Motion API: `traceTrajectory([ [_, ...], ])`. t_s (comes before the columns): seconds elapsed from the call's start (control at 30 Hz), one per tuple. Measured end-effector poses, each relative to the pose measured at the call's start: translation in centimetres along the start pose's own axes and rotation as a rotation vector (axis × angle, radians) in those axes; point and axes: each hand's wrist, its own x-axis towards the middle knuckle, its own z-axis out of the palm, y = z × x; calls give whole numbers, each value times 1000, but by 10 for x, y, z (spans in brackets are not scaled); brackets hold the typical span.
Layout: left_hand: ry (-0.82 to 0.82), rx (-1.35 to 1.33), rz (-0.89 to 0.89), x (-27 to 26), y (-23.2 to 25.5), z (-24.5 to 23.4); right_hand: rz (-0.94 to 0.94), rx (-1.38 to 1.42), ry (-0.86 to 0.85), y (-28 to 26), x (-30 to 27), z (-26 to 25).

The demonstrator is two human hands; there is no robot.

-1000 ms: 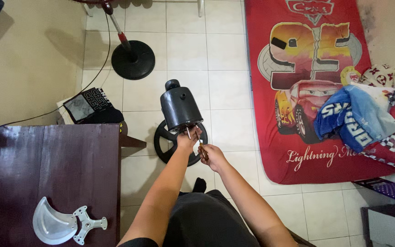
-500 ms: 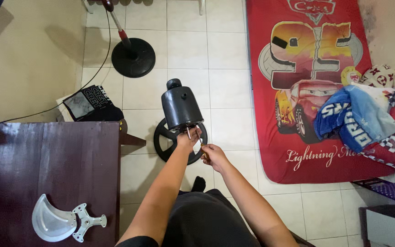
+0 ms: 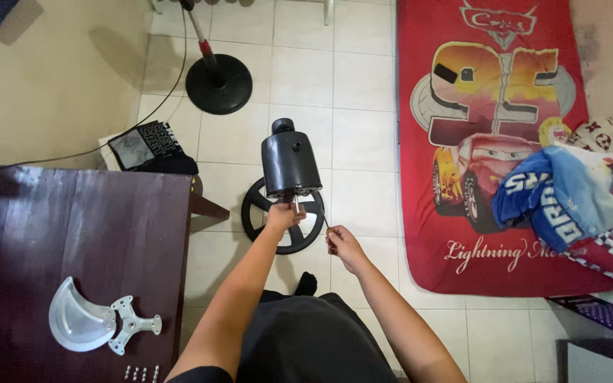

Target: The person assembles an electric fan by attaching the front grille to the fan body using a screwdriver and multiple screws. They repeatedly pick up screws from a table, align the grille, and tighten each screw into place.

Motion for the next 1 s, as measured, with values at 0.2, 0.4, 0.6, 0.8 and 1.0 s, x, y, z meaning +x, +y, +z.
traceTrajectory([
  [0.2,-82,-17,-12,-65,-25,-10,-325,-509,0,-9,-13,18],
  [0.4,-29,2,163,-156,-25,-28,-538,-493,-302,-39,-51,81],
  [0.6,208,-125,307,-235,-38,-77,-642,-717,-578,-62,-96,176],
  [0.8,354,-221,381,-306,-89,-132,-761,-838,-873,-31,-132,255],
  [1.0,492,-300,410,-391,-149,-176,-755,-1049,-1045,39,-163,321],
])
